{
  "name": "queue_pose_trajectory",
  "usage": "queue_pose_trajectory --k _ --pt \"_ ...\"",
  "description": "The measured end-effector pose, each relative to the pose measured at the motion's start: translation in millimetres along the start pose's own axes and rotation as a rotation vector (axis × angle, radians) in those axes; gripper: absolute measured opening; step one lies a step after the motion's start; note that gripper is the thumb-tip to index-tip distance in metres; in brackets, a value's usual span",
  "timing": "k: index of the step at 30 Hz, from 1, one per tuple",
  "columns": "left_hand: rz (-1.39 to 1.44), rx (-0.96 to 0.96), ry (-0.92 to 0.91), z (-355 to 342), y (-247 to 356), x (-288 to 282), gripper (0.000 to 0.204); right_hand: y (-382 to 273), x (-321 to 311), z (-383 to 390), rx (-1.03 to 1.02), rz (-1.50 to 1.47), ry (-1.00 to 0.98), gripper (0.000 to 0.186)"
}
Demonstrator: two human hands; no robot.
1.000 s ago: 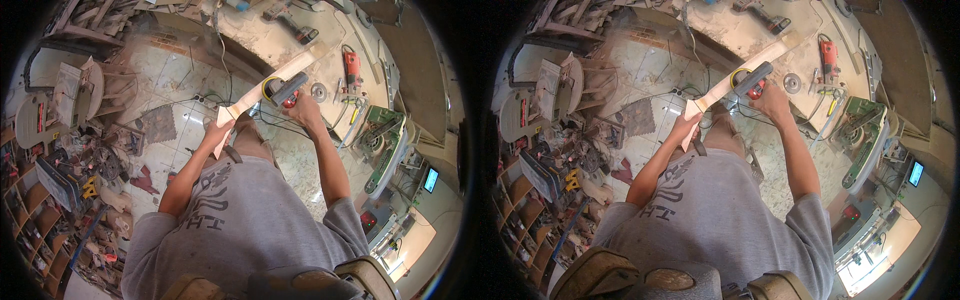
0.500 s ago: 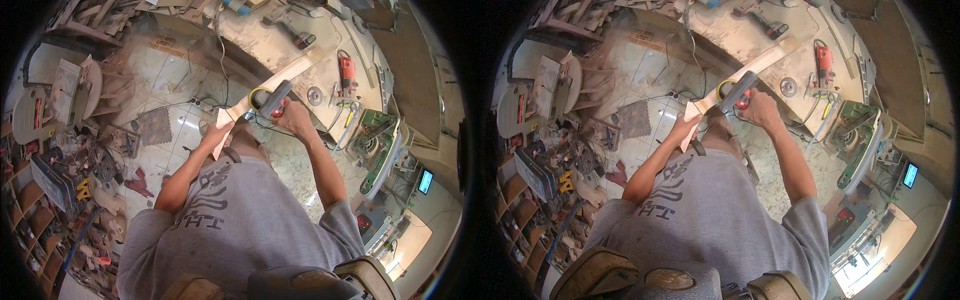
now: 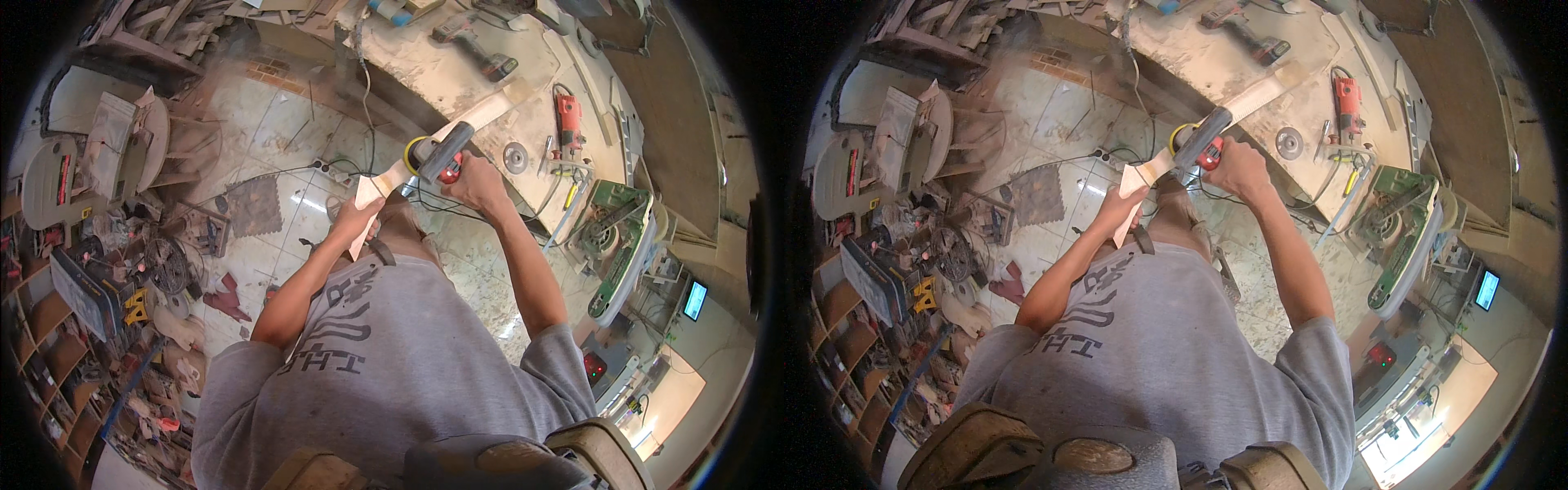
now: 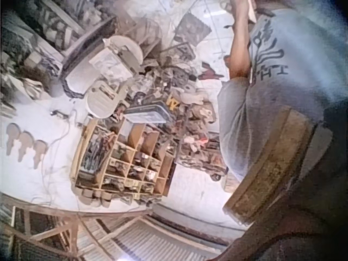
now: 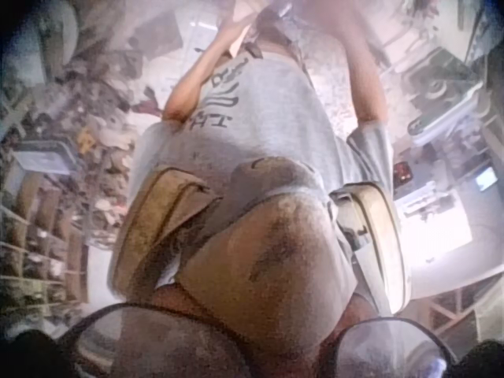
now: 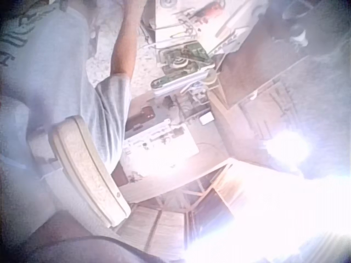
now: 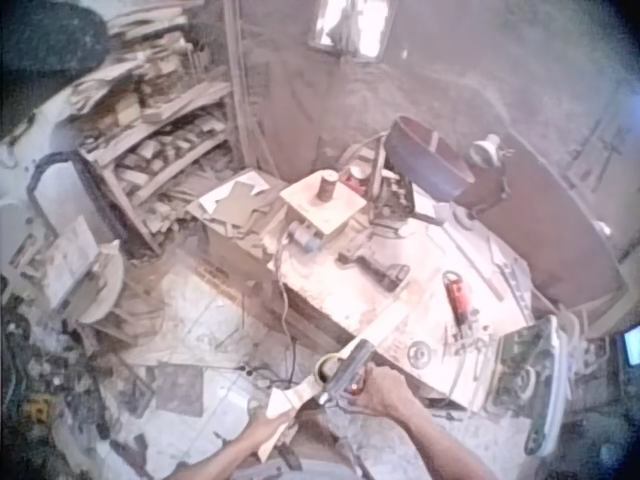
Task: The person uses a power tool with a sanding disc to smooth the back and headstock of a wooden guitar neck, then lifts the neck from the workbench.
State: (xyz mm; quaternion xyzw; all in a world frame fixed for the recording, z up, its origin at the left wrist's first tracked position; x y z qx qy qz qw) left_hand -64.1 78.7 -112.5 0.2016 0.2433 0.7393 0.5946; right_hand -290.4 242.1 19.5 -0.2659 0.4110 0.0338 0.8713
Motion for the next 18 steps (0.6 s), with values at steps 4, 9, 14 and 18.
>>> queue_pose_trajectory --k 4,9,14,18 --pt "-0.041 0.022 0.036 2.3 4.8 -1.5 0.039 -4.9 -0.7 -2.9 -0.011 -0.031 0.002 0.061" --pt "-0.073 0.070 0.108 8.0 11.2 -4.6 0.039 -3.3 1.5 -2.4 0.013 -0.043 -0.008 0.061" --pt "-0.128 0.089 0.184 14.5 16.2 -7.2 0.040 40.0 -49.3 -29.2 0.142 -0.043 0.140 0.060" --pt "-0.270 0.154 0.293 19.7 25.3 -11.9 0.042 70.7 -77.1 -42.3 0.237 -0.170 0.213 0.062"
Point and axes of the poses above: each hand's wrist, its own z-axis away from the middle knuckle, its own x-axis out of the palm, y = z × x, the point moved 6 cm from there along -z, towards the middle knuckle, and after that the axes turned 15 degrees about -z, right-handed, at the moved point
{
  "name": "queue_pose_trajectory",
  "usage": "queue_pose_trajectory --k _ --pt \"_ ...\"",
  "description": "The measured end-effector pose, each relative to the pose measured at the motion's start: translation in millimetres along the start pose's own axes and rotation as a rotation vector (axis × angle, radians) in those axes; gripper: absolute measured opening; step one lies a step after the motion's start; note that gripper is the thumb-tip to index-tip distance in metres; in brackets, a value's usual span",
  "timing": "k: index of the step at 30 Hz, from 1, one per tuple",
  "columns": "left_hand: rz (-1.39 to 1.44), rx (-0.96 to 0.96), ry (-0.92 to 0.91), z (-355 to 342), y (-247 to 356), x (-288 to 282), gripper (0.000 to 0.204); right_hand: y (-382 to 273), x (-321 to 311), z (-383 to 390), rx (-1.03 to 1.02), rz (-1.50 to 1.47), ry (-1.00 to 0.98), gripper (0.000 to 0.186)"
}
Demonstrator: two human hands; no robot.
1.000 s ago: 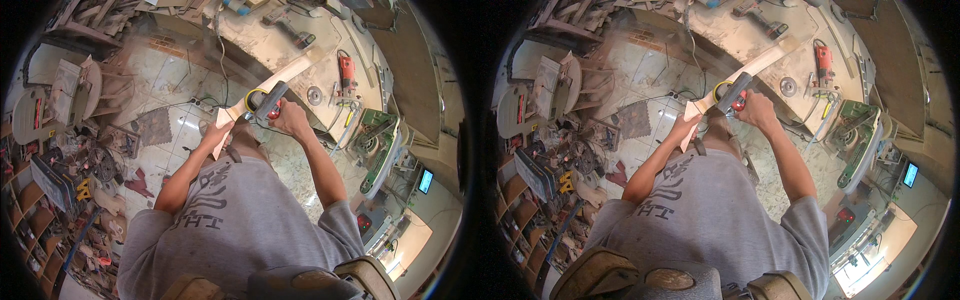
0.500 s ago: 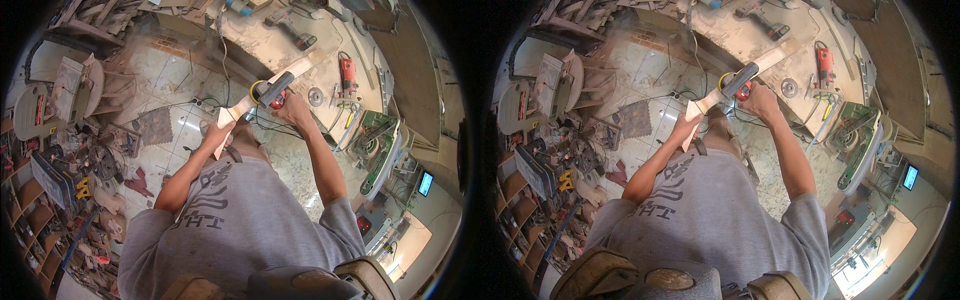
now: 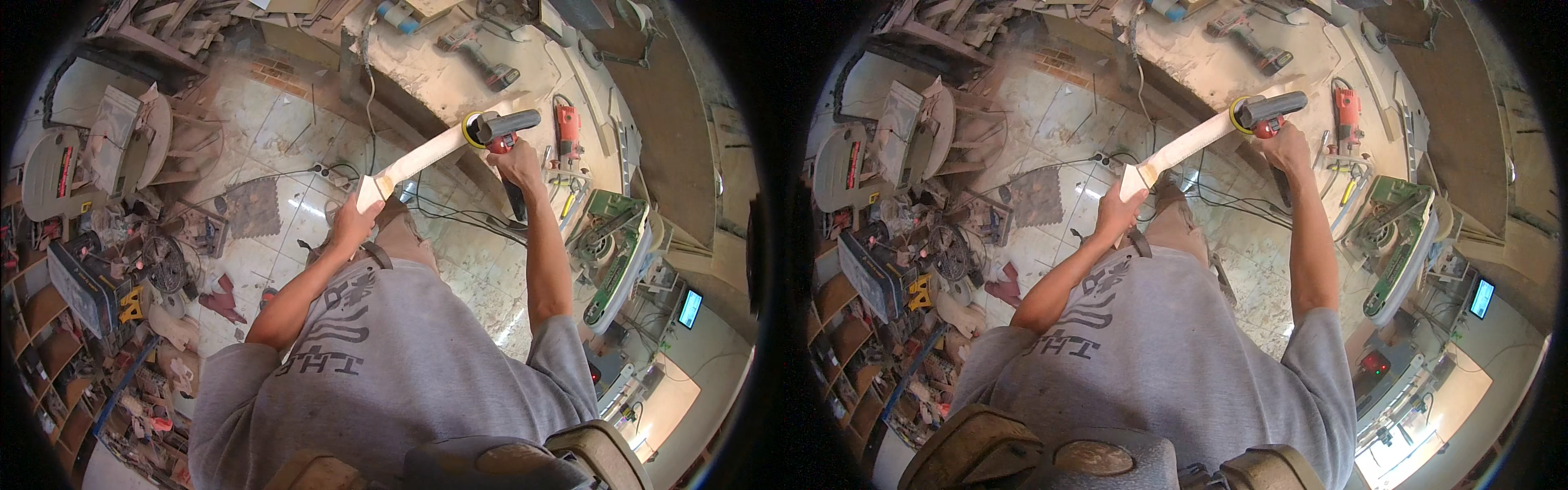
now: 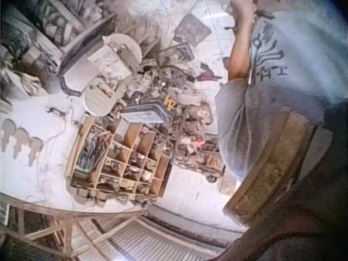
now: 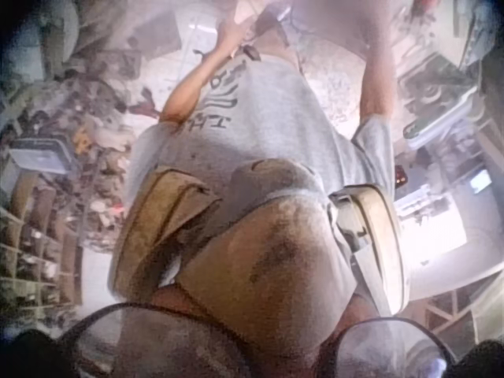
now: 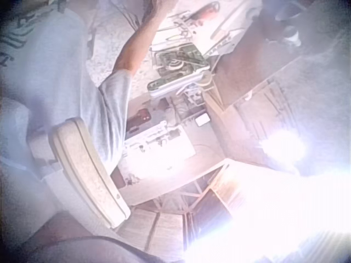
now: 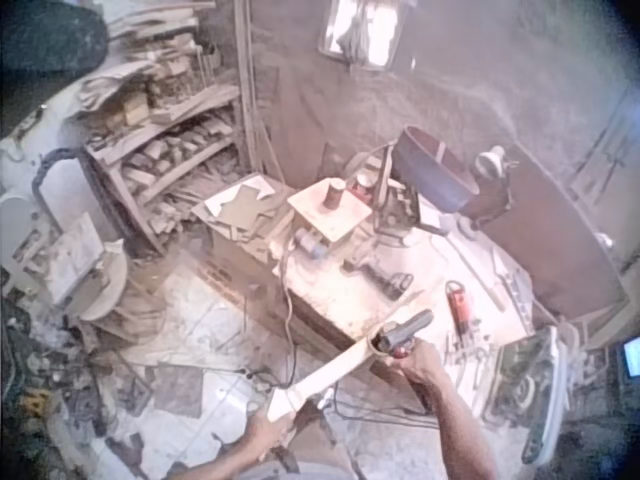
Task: The person uses a power tool with a sanding disc to smooth the back and headstock of a wooden guitar neck, then lifts the neck from the workbench.
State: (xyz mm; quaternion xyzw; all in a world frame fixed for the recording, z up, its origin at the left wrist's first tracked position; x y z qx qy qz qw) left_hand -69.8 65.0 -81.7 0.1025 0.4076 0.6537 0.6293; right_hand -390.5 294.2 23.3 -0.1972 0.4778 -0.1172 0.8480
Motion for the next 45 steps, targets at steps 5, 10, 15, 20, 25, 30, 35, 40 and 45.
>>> queue_pose_trajectory --k 5,10,15,20,25,30,35,40,45 --pt "-0.064 0.095 0.087 -0.9 3.0 -3.3 0.043 -29.5 28.9 32.6 -0.181 0.011 -0.053 0.059" --pt "-0.225 0.173 0.196 -8.6 -0.7 -5.5 0.042 -45.0 56.6 64.7 -0.254 0.020 -0.197 0.062" --pt "-0.206 0.113 0.112 -6.6 -0.6 -6.0 0.052 -24.7 23.0 31.7 -0.130 -0.033 -0.092 0.065" --pt "-0.356 0.244 0.224 4.3 22.2 -18.0 0.051 -27.5 -1.0 31.3 -0.057 -0.176 -0.111 0.060" --pt "-0.432 0.332 0.277 8.1 36.1 -24.1 0.049 -64.2 26.0 71.8 -0.191 -0.025 -0.175 0.055" --pt "-0.464 0.352 0.311 9.2 39.3 -30.8 0.047 -73.6 21.7 72.9 -0.251 -0.003 -0.135 0.051" --pt "-0.533 0.362 0.327 13.3 42.9 -31.4 0.046 -49.0 -6.8 52.9 -0.004 -0.190 -0.152 0.059" --pt "-0.546 0.442 0.325 19.6 51.9 -32.8 0.043 -62.0 -3.1 66.3 -0.259 -0.088 -0.066 0.035" --pt "-0.573 0.500 0.339 25.7 60.3 -35.9 0.040 -64.4 8.3 72.8 -0.305 -0.085 -0.158 0.040"
Point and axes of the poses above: each hand's wrist, its own z-axis away from the middle knuckle, its own x-axis out of the palm, y = z × x, the point moved 6 cm from there along -z, towards the middle knuckle, and after that the axes turned 15 degrees about -z, right-handed, at the moved point
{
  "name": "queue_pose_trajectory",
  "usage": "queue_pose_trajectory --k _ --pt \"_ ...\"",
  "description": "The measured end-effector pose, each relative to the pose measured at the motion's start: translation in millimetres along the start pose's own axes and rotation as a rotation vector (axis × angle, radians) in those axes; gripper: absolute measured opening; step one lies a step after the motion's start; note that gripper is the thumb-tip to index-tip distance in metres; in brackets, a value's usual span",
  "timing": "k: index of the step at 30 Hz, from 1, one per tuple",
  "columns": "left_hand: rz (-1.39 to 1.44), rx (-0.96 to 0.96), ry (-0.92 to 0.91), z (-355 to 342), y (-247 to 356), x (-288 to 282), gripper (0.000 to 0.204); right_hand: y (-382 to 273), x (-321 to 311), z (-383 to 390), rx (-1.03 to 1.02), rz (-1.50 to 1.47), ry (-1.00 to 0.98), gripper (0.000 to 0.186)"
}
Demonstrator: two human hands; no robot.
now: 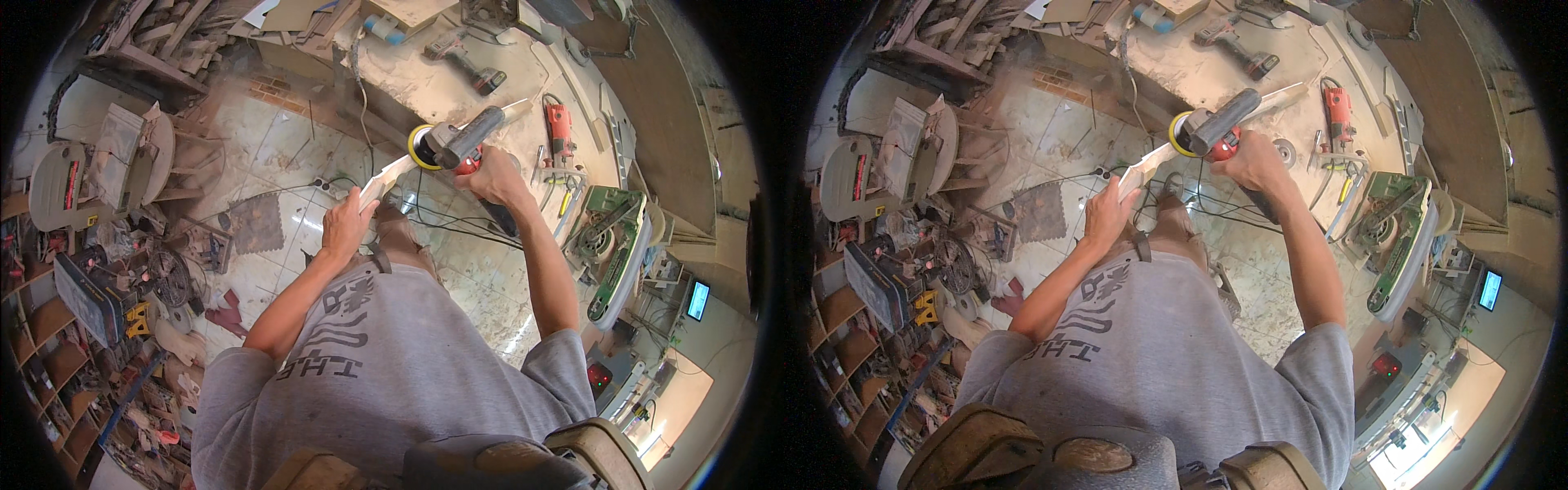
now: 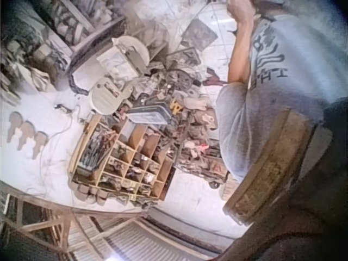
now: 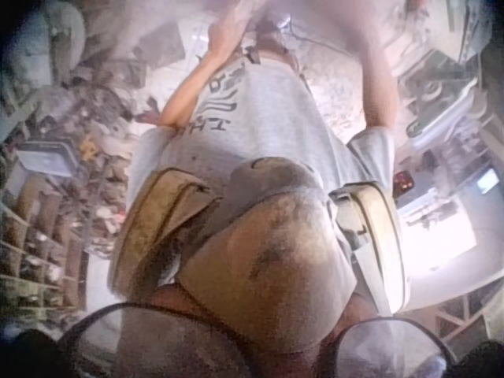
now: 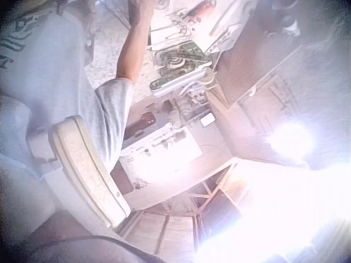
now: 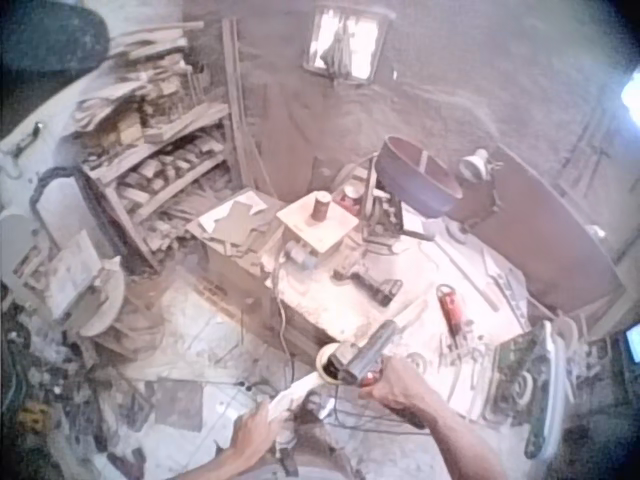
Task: The person uses a power tool with a sanding disc to smooth the back and headstock of a wooden guitar neck, then lifts the neck from the workbench.
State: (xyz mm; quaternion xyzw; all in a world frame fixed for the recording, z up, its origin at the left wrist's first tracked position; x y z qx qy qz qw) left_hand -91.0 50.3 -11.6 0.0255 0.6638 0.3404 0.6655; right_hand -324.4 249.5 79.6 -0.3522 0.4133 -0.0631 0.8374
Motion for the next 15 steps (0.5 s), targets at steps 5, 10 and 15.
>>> queue_pose_trajectory --k 5,10,15 --pt "-0.028 -0.029 -0.030 -1.5 -0.3 -2.4 0.040 8.7 -17.2 -5.5 0.113 -0.046 0.036 0.043" --pt "-0.012 -0.012 -0.014 -1.7 -0.6 -1.5 0.040 -4.8 3.1 10.1 0.070 -0.039 -0.004 0.048" --pt "-0.002 -0.002 0.021 -2.9 -3.4 -0.7 0.041 -15.8 7.0 9.0 0.079 0.025 0.016 0.050"
Point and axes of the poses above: each hand's wrist, its own z-axis away from the middle knuckle, its own x-axis out of the palm, y = z × x, the point moved 6 cm from there along -z, towards the middle knuckle, and after that the axes turned 15 degrees about -z, right-handed, at the moved point
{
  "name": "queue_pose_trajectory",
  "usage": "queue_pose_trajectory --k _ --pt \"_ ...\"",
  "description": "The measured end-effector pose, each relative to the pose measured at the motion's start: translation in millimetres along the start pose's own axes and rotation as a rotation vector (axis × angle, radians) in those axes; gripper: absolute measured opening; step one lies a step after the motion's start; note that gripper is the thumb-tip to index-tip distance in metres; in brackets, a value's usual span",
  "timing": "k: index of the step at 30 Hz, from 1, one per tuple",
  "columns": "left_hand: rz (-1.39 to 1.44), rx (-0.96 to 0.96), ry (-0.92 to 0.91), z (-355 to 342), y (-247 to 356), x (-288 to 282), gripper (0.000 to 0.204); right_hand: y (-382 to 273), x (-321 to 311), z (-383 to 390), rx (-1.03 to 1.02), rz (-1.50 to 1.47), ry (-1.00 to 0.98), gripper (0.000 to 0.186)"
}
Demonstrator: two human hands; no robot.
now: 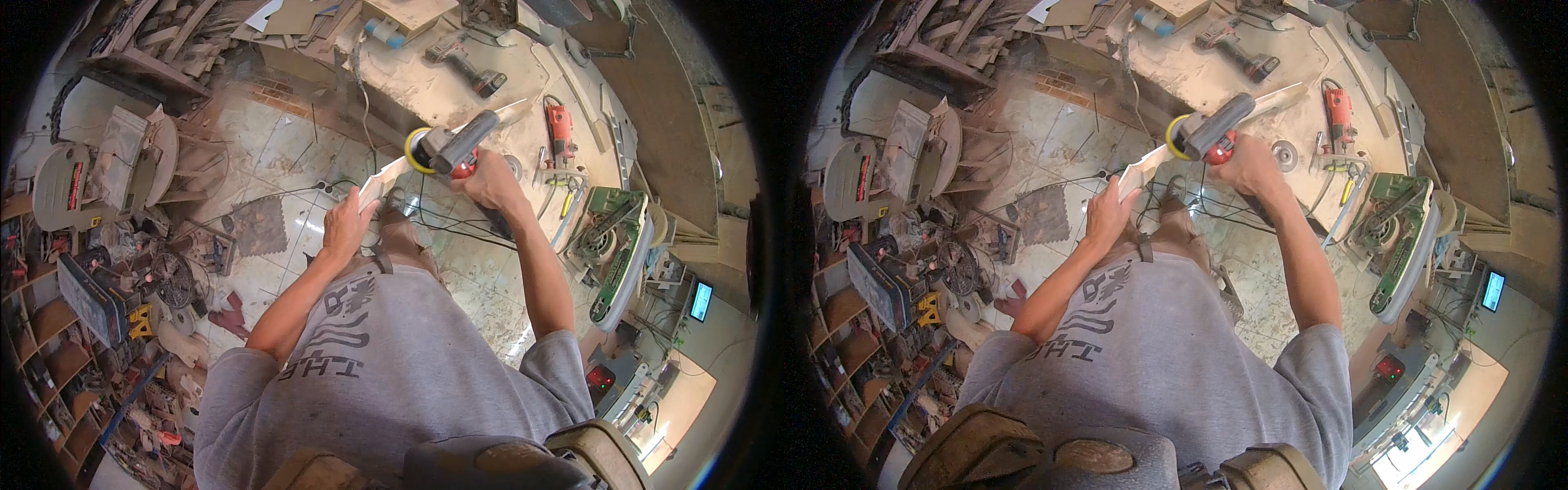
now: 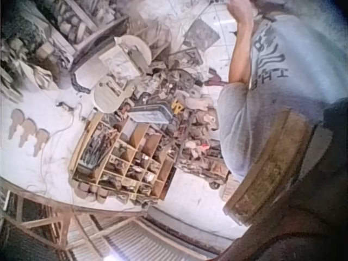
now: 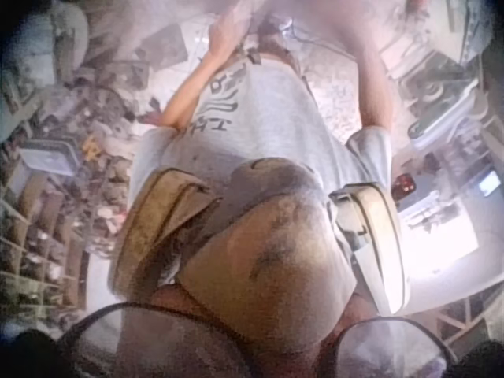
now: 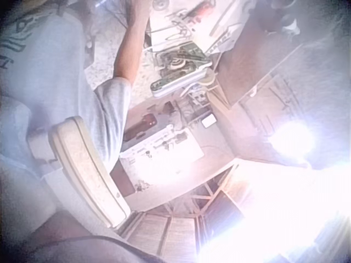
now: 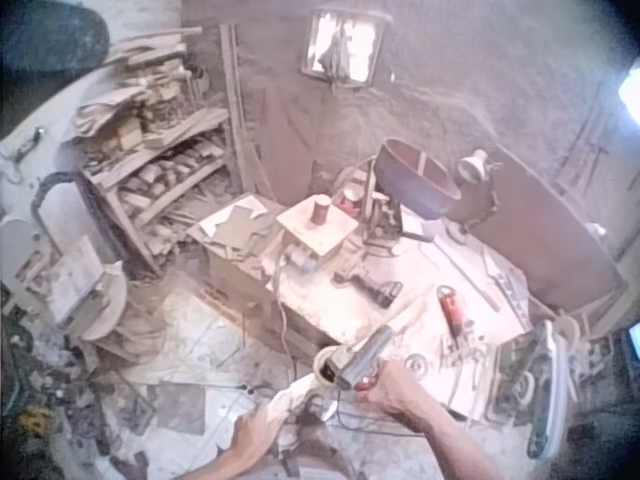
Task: The person uses a power tool with a sanding disc to smooth the back and headstock of a wooden guitar neck, then lifts the neck from the workbench.
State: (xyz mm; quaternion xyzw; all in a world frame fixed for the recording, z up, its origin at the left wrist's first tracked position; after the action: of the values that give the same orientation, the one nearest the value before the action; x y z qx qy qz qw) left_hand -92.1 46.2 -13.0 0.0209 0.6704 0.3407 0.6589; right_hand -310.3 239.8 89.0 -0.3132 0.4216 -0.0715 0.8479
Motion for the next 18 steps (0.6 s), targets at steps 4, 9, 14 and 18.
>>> queue_pose_trajectory --k 4,9,14,18 --pt "-0.019 -0.015 -0.030 -1.8 -1.9 1.6 0.041 1.1 -21.8 -5.7 0.102 -0.034 0.028 0.051" --pt "-0.034 -0.005 -0.043 -2.4 -1.1 1.7 0.042 -15.2 -3.3 6.7 -0.005 -0.056 -0.026 0.054" --pt "-0.021 -0.029 -0.041 -4.1 -6.6 5.1 0.042 0.5 5.1 -2.9 -0.041 0.013 -0.009 0.067" --pt "-0.013 -0.023 -0.032 -3.5 -14.5 7.8 0.042 51.0 -37.6 -36.6 0.046 0.009 0.085 0.063"
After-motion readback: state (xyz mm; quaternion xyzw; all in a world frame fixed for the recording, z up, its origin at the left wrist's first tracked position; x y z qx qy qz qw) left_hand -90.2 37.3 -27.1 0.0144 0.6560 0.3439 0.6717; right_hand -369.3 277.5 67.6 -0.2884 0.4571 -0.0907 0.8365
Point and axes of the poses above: each hand's wrist, its own z-axis away from the middle knuckle, its own x-axis out of the palm, y = z × x, the point moved 6 cm from there along -z, towards the middle knuckle, and after that the axes turned 15 degrees about -z, right-handed, at the moved point
